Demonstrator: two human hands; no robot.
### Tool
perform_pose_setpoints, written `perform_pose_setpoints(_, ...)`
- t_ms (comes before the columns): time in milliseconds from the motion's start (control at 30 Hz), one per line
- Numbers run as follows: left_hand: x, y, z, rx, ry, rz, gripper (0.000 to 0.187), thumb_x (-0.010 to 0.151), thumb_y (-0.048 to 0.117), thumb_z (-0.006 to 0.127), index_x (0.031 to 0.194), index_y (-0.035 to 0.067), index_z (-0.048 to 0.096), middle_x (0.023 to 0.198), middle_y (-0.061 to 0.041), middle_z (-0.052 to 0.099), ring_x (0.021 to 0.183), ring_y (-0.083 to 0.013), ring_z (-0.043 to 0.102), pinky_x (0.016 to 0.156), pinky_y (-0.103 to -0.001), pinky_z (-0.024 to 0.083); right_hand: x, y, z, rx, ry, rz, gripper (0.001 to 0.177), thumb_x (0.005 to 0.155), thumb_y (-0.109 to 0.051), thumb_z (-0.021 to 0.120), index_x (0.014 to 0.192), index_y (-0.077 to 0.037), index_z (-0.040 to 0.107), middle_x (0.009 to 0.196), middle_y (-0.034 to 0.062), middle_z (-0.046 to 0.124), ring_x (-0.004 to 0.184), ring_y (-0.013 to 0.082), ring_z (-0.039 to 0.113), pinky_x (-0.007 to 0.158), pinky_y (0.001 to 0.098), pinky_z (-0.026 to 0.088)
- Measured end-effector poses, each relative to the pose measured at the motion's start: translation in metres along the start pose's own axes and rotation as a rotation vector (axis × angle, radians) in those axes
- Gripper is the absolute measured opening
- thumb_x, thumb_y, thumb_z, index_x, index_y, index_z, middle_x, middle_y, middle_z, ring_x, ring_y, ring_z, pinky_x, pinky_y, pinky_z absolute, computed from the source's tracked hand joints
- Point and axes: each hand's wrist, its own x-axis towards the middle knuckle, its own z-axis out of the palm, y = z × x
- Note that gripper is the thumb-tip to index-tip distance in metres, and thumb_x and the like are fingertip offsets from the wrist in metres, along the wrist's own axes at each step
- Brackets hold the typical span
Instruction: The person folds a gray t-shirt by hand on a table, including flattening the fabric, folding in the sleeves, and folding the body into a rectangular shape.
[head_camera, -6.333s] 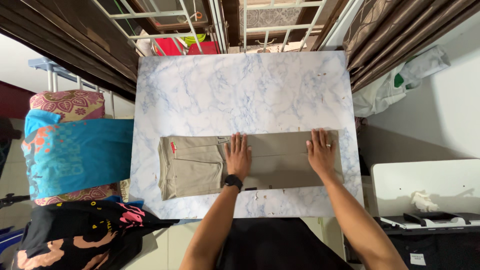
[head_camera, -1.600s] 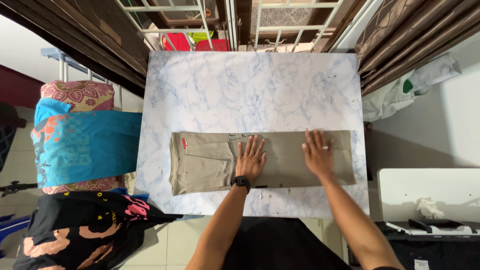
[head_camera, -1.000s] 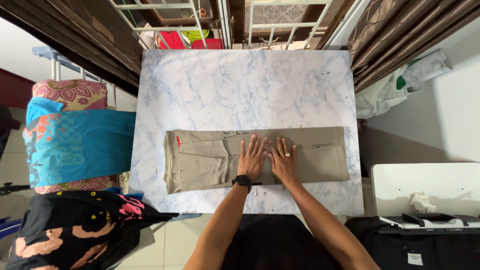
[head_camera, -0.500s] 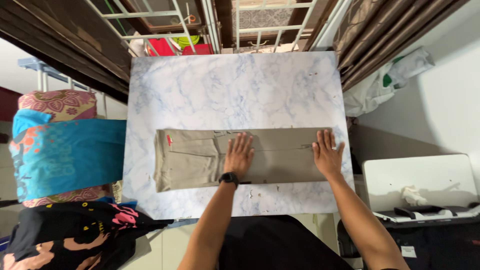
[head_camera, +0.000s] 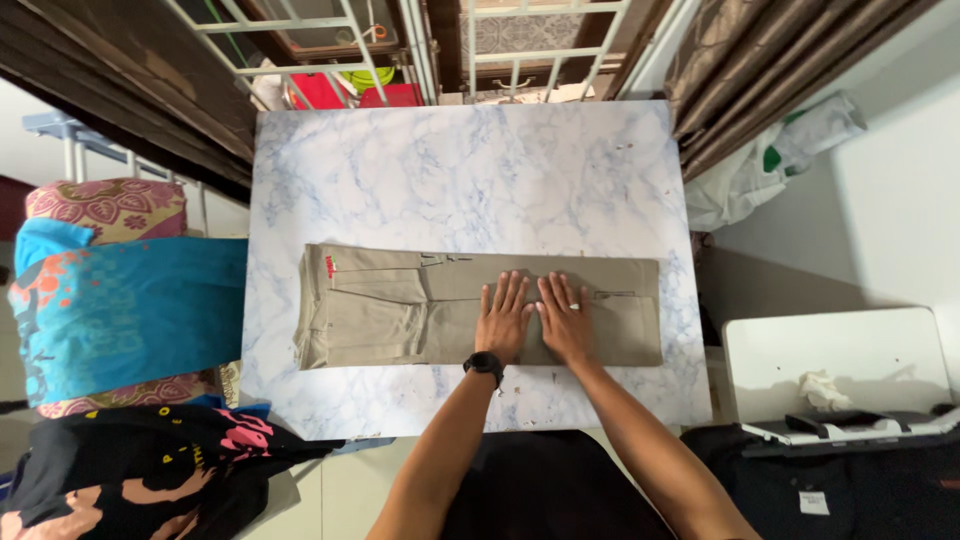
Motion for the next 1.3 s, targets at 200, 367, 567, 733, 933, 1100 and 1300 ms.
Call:
perform_pose_setpoints(200, -0.004, -0.031, -0.025, -0.029, 0.040, 0.022, 0.056, 0.108, 0.041, 0.041, 0.158, 0.016, 0.037, 0.167, -0.006, 0.032, 0.156, -0.0245, 0.023, 0.126, -0.051, 0.018, 0.001, 0.047, -0.025, 0.000, 0.031, 0.088, 0.044, 0.109, -0.035, 0.048, 0.147, -0.014, 0.055, 0.157, 0.0131, 0.049, 0.148, 0.0320, 0.044, 0.118, 0.0587, 0.034)
perform_pose_setpoints(367, -0.018, -0.080, -0.048, -0.245, -0.023, 0.036, 0.054, 0.109, 0.032, 0.044, 0.158, 0.011, 0.038, 0.164, -0.009, 0.039, 0.155, -0.0266, 0.030, 0.127, -0.051, 0.023, -0.013, 0.107, -0.045, -0.268, 0.120, 0.298, 0.048, 0.111, -0.037, 0.042, 0.150, -0.012, 0.054, 0.154, 0.0184, 0.053, 0.145, 0.0370, 0.045, 0.111, 0.0673, 0.031)
perform_pose_setpoints(567, -0.075, -0.174, -0.098, 0.096, 0.211, -0.148, 0.057, 0.109, 0.035, 0.042, 0.160, 0.010, 0.035, 0.164, -0.010, 0.038, 0.155, -0.0281, 0.029, 0.124, -0.052, 0.021, -0.045, 0.110, -0.071, -0.088, 0.175, 0.595, 0.047, 0.111, -0.043, 0.049, 0.144, -0.010, 0.055, 0.145, 0.0177, 0.057, 0.134, 0.0411, 0.051, 0.102, 0.0652, 0.043)
perform_pose_setpoints(733, -0.084, -0.196, -0.106, 0.109, 0.145, -0.177, 0.055, 0.109, 0.039, 0.038, 0.158, 0.014, 0.040, 0.165, -0.006, 0.037, 0.154, -0.0249, 0.029, 0.125, -0.050, 0.020, -0.049, 0.096, -0.075, -0.067, 0.024, 0.930, 0.062, 0.096, -0.053, 0.067, 0.140, -0.012, 0.057, 0.138, 0.0217, 0.054, 0.125, 0.0479, 0.048, 0.088, 0.0634, 0.046)
perform_pose_setpoints(933, -0.082, -0.205, -0.108, 0.135, 0.220, -0.257, 0.052, 0.110, 0.038, 0.039, 0.157, 0.016, 0.044, 0.163, -0.005, 0.041, 0.154, -0.0241, 0.031, 0.125, -0.051, 0.021, -0.030, 0.092, -0.067, 0.621, 0.095, 1.108, 0.058, 0.086, -0.034, 0.086, 0.118, 0.008, 0.063, 0.107, 0.0188, 0.071, 0.095, 0.0294, 0.066, 0.080, 0.0434, 0.053)
perform_pose_setpoints(1100, -0.087, -0.207, -0.110, 0.129, 0.261, -0.286, 0.051, 0.109, 0.037, 0.039, 0.156, 0.017, 0.046, 0.162, -0.005, 0.043, 0.153, -0.0246, 0.034, 0.125, -0.051, 0.022, -0.020, 0.088, -0.071, 0.699, 0.071, 0.956, 0.037, 0.089, -0.029, 0.079, 0.107, 0.000, 0.066, 0.099, 0.0134, 0.074, 0.087, 0.0220, 0.066, 0.077, 0.0383, 0.051)
perform_pose_setpoints(1300, -0.096, -0.207, -0.109, 0.137, 0.284, -0.322, 0.051, 0.110, 0.038, 0.039, 0.155, 0.016, 0.046, 0.163, -0.006, 0.043, 0.152, -0.0254, 0.034, 0.125, -0.051, 0.022, -0.015, 0.077, -0.083, 0.292, -0.076, 0.778, 0.035, 0.099, -0.033, 0.067, 0.110, 0.000, 0.061, 0.096, 0.0244, 0.072, 0.092, 0.0428, 0.068, 0.081, 0.0489, 0.051)
